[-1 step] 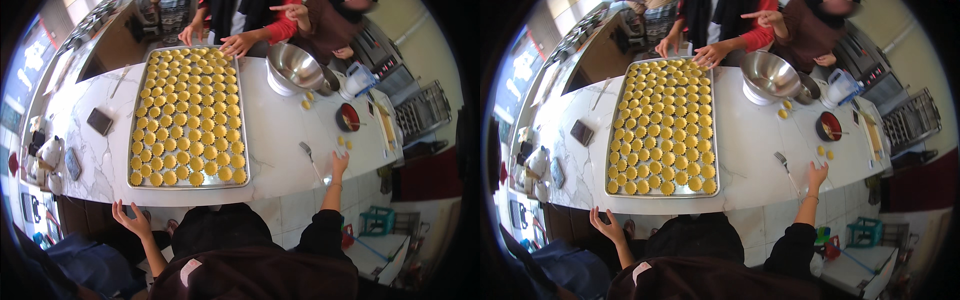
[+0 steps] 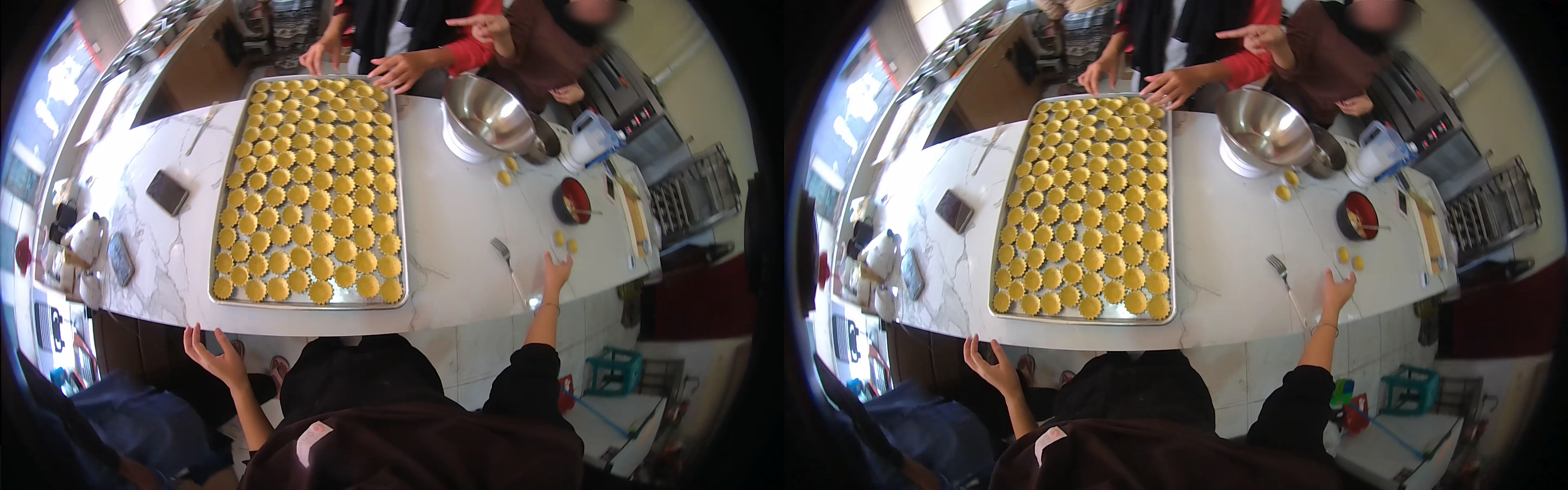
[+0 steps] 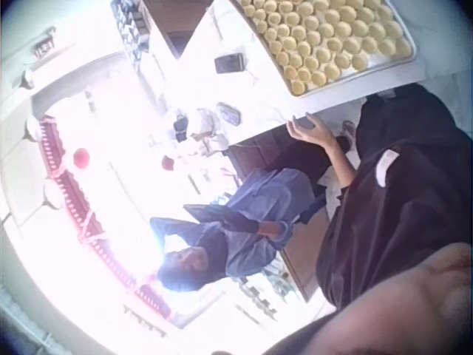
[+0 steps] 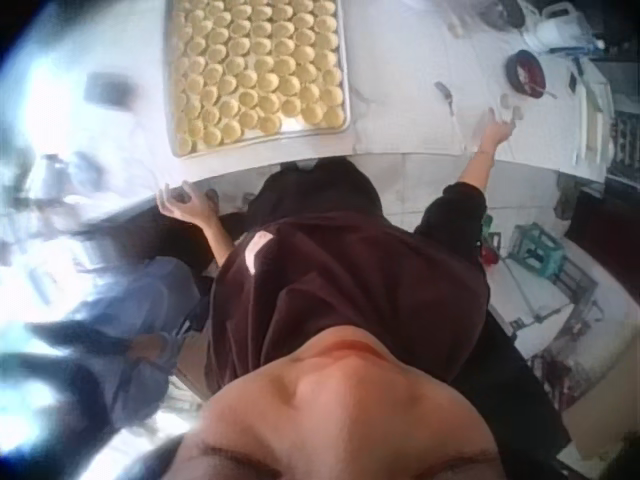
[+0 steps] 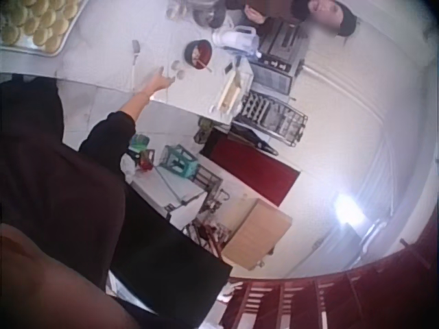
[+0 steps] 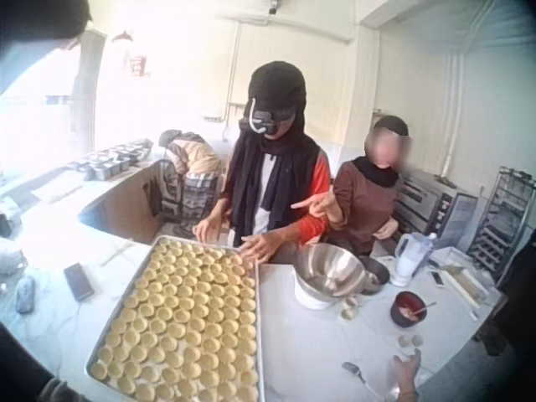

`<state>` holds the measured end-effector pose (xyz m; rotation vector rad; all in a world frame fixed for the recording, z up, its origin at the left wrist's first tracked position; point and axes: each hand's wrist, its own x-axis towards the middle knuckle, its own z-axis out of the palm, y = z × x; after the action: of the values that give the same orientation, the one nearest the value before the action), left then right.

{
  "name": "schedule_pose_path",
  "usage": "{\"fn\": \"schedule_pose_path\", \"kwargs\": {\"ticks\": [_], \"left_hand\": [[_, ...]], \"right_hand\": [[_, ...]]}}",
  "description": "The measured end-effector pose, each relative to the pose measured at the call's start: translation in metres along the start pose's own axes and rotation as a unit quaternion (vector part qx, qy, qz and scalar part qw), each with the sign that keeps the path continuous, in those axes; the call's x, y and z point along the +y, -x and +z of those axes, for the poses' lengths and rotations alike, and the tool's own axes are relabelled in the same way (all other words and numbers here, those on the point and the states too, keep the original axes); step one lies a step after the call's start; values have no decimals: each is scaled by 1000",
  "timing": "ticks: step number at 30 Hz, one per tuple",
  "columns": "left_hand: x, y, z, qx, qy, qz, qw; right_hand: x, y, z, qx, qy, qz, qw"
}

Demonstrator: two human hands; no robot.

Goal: The person places yellow pastry molds onto a metal tray by hand, arranging them into rows alongside other workers at a large counter.

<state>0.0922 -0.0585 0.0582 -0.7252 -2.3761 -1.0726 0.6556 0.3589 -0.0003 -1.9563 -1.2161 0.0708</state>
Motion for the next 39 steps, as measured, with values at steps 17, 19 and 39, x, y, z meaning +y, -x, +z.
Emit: {"fn": "schedule_pose_path", "kwargs": {"ticks": [17,19,39], "left_hand": [[52,90,-40,50,-89,-116,988],[54,91,-38,51,-92,-124,987],[40,72,-22,6,-3,-109,994]], "right_hand": [[-34,-32,26,2,117,27,993],[-47,-30,22,10,127,37,991],[-220,251,-20,-450,-254,-272,812]]}}
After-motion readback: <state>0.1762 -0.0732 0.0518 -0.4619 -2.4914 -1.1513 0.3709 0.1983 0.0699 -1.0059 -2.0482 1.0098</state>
